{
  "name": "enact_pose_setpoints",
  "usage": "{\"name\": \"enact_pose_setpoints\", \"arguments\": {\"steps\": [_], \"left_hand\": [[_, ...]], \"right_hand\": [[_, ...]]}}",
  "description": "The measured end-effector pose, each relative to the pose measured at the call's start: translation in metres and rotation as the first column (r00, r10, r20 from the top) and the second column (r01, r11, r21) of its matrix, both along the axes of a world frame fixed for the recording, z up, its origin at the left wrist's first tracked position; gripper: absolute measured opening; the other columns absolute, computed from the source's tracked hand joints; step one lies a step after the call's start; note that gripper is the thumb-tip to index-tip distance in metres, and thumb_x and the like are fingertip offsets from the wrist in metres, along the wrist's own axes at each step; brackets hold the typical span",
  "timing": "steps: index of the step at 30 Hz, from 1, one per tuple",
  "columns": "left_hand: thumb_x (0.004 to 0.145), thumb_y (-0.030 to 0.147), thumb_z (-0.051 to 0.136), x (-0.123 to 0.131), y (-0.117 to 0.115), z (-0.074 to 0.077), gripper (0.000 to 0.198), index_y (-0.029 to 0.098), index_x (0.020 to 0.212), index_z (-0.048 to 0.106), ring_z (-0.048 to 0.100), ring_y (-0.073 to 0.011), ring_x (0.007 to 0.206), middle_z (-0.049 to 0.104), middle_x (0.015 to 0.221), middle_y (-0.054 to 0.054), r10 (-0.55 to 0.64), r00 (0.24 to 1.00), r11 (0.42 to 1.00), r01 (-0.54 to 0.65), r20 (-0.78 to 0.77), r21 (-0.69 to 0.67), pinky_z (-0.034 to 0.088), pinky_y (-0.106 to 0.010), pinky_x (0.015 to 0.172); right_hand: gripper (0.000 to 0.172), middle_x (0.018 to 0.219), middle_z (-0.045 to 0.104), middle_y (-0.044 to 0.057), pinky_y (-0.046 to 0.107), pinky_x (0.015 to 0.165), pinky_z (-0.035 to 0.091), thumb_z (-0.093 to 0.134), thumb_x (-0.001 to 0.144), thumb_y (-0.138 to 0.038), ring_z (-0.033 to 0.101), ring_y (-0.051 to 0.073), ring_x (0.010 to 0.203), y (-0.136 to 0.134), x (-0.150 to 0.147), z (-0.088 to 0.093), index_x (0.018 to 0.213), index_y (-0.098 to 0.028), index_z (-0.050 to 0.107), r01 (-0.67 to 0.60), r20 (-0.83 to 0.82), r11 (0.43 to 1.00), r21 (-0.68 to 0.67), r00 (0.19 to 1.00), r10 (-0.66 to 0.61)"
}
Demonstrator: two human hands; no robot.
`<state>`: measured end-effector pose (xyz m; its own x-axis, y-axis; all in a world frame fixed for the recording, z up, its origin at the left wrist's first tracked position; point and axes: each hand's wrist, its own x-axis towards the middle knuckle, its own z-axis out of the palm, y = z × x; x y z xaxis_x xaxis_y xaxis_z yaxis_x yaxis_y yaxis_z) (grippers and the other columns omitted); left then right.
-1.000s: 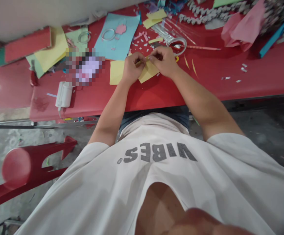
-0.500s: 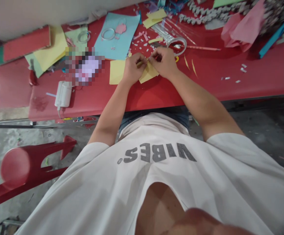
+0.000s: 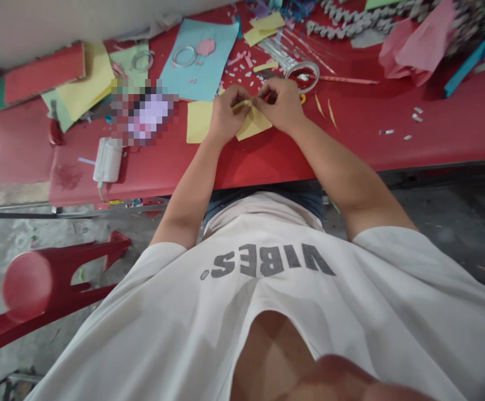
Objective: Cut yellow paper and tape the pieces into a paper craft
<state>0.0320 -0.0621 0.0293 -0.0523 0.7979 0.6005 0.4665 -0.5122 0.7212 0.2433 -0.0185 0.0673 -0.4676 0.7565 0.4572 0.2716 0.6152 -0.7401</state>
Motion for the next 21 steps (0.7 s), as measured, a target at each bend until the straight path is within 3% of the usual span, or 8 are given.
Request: {"name": "enact_pose_setpoints", "arguments": {"steps": [8,16,21], "left_hand": [[0.08,0.018,0.078,-0.0018,-0.0014,0.0001,0.023,0.032,0.098,0.076,0.075,-0.0277,0.091,0.079,0.098,-0.005,-0.01,0.998,1.0,0.008,-0.07,-0.027,0.058,-0.043,0.082],[0.08,0.023,0.078,0.0014,-0.003,0.0049,0.018,0.034,0.094,0.078,0.072,-0.0299,0.087,0.08,0.095,-0.006,-0.047,0.995,0.998,0.043,-0.092,-0.043,0.058,-0.046,0.079],[0.084,0.03,0.08,0.0052,-0.0069,0.0092,0.006,0.032,0.089,0.077,0.07,-0.0282,0.082,0.078,0.09,-0.007,-0.031,0.994,0.998,0.026,-0.104,-0.05,0.056,-0.045,0.078]], "right_hand": [[0.022,0.084,0.074,-0.005,0.036,0.068,0.051,0.08,0.091,-0.025,0.06,0.017,0.071,0.0018,-0.0003,-0.002,0.077,-0.032,0.065,0.019,0.019,1.0,0.007,1.0,-0.019],[0.026,0.073,0.067,-0.004,0.037,0.062,0.046,0.081,0.087,-0.016,0.056,0.017,0.061,0.0006,0.0032,0.0016,0.075,-0.03,0.063,0.005,-0.002,0.999,0.037,1.0,-0.005],[0.027,0.078,0.069,-0.005,0.037,0.063,0.045,0.079,0.083,-0.01,0.06,0.018,0.065,-0.0006,0.0046,0.0023,0.083,-0.032,0.064,-0.016,-0.01,0.999,0.05,1.0,0.017]]}}
